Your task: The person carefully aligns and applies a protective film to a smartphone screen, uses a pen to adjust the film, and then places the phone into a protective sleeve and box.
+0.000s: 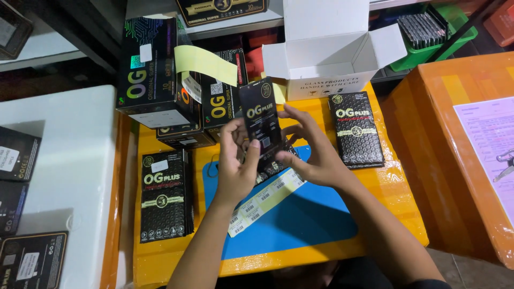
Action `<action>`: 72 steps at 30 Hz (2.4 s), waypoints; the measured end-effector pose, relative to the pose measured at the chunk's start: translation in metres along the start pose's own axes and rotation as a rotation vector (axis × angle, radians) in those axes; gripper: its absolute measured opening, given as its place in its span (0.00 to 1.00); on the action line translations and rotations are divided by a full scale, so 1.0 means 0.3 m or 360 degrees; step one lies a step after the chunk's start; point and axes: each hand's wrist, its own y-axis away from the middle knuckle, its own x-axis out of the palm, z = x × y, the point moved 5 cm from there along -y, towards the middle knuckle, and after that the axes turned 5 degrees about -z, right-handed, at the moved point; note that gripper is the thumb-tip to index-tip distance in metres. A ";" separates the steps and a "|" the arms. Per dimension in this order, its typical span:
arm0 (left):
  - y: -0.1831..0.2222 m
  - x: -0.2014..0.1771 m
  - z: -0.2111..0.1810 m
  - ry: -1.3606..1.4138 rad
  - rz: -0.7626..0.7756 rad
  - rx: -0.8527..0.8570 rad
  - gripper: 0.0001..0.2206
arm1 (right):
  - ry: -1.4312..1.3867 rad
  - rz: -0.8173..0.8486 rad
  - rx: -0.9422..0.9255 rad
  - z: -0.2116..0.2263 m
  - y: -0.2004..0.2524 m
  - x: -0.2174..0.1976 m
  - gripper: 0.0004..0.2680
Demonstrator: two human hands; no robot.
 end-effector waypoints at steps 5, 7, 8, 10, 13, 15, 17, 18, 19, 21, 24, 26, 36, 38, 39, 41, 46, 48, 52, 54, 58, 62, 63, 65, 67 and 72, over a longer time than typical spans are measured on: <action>-0.010 -0.029 0.104 0.0208 -0.0092 -0.0182 0.21 | -0.0230 -0.0153 -0.0028 -0.013 0.012 -0.032 0.28; -0.004 -0.009 0.108 0.0251 -0.0081 -0.0260 0.23 | -0.0319 -0.0157 -0.0002 -0.019 0.014 -0.038 0.28; 0.001 0.004 0.105 0.0269 -0.0057 -0.0331 0.24 | -0.0399 -0.0105 0.0037 -0.016 0.012 -0.034 0.29; 0.016 0.024 0.138 0.0285 -0.0035 -0.0400 0.25 | -0.0481 -0.0051 0.0074 -0.006 0.011 -0.027 0.30; 0.036 0.054 0.175 0.0746 0.0061 -0.0434 0.24 | -0.0543 0.0054 0.0081 0.018 0.015 -0.015 0.32; 0.046 0.078 0.107 0.0681 0.0240 -0.0362 0.24 | -0.0398 0.0078 0.0102 0.028 0.023 -0.014 0.33; 0.042 0.080 0.107 0.0572 0.0317 -0.0321 0.26 | -0.0336 0.0096 0.0112 0.036 0.022 -0.014 0.34; 0.046 0.081 0.106 0.0462 0.0385 -0.0281 0.28 | -0.0277 0.0122 0.0124 0.038 0.024 -0.009 0.34; 0.054 0.083 0.107 0.0460 0.0385 -0.0285 0.28 | -0.0279 0.0121 0.0128 0.037 0.029 -0.009 0.34; 0.058 0.096 0.100 0.0465 0.0462 -0.0240 0.28 | -0.0242 0.0128 0.0149 0.032 0.026 -0.011 0.35; 0.058 0.105 0.103 0.0470 0.0544 -0.0232 0.27 | -0.0215 0.0048 0.0132 0.025 0.026 -0.024 0.33; 0.064 0.113 0.133 0.0509 0.0567 -0.0244 0.26 | -0.0140 -0.0030 0.0099 0.019 0.017 -0.036 0.32; 0.100 0.171 0.080 0.0574 0.0831 -0.0371 0.27 | -0.0172 -0.0302 0.0220 -0.044 0.007 -0.086 0.22; 0.090 0.173 0.121 0.0589 0.0833 -0.0383 0.27 | -0.0185 -0.0335 0.0248 -0.065 0.003 -0.090 0.20; 0.089 0.174 0.143 0.0601 0.0834 -0.0404 0.27 | -0.0203 -0.0369 0.0282 -0.077 0.005 -0.093 0.19; 0.089 0.176 0.132 0.0553 0.0848 -0.0393 0.27 | -0.0231 -0.0390 0.0307 -0.070 0.001 -0.091 0.17; 0.091 0.178 0.132 0.0533 0.0818 -0.0423 0.27 | -0.0251 -0.0415 0.0359 -0.096 0.012 -0.081 0.15; 0.079 0.173 0.111 0.0451 0.0749 -0.0379 0.26 | -0.0207 -0.0364 0.0311 -0.067 0.006 -0.068 0.18; 0.064 0.155 0.076 0.0416 0.0681 -0.0380 0.26 | -0.0182 -0.0265 0.0285 -0.027 0.005 -0.045 0.21; 0.064 0.143 0.089 0.0422 0.0642 -0.0426 0.26 | -0.0137 -0.0152 0.0237 -0.017 0.002 -0.033 0.25; 0.053 0.121 0.133 0.0369 0.0518 -0.0462 0.29 | -0.0040 -0.0030 0.0206 0.030 -0.005 -0.018 0.26; 0.039 0.096 0.134 0.0442 0.0365 -0.0470 0.30 | 0.0126 0.0185 0.0110 0.093 -0.015 0.001 0.31; 0.038 0.089 0.116 0.0444 0.0295 -0.0469 0.30 | 0.0159 0.0240 0.0060 0.109 -0.016 0.008 0.33; 0.044 0.089 0.135 0.0457 0.0280 -0.0495 0.29 | 0.0164 0.0309 0.0039 0.119 -0.015 0.015 0.35; 0.044 0.088 0.114 0.0471 0.0265 -0.0524 0.29 | 0.0169 0.0377 0.0021 0.135 -0.010 0.020 0.37; 0.033 0.091 0.050 0.0301 0.0295 -0.0439 0.36 | 0.0282 0.0625 0.0052 0.155 0.001 0.030 0.38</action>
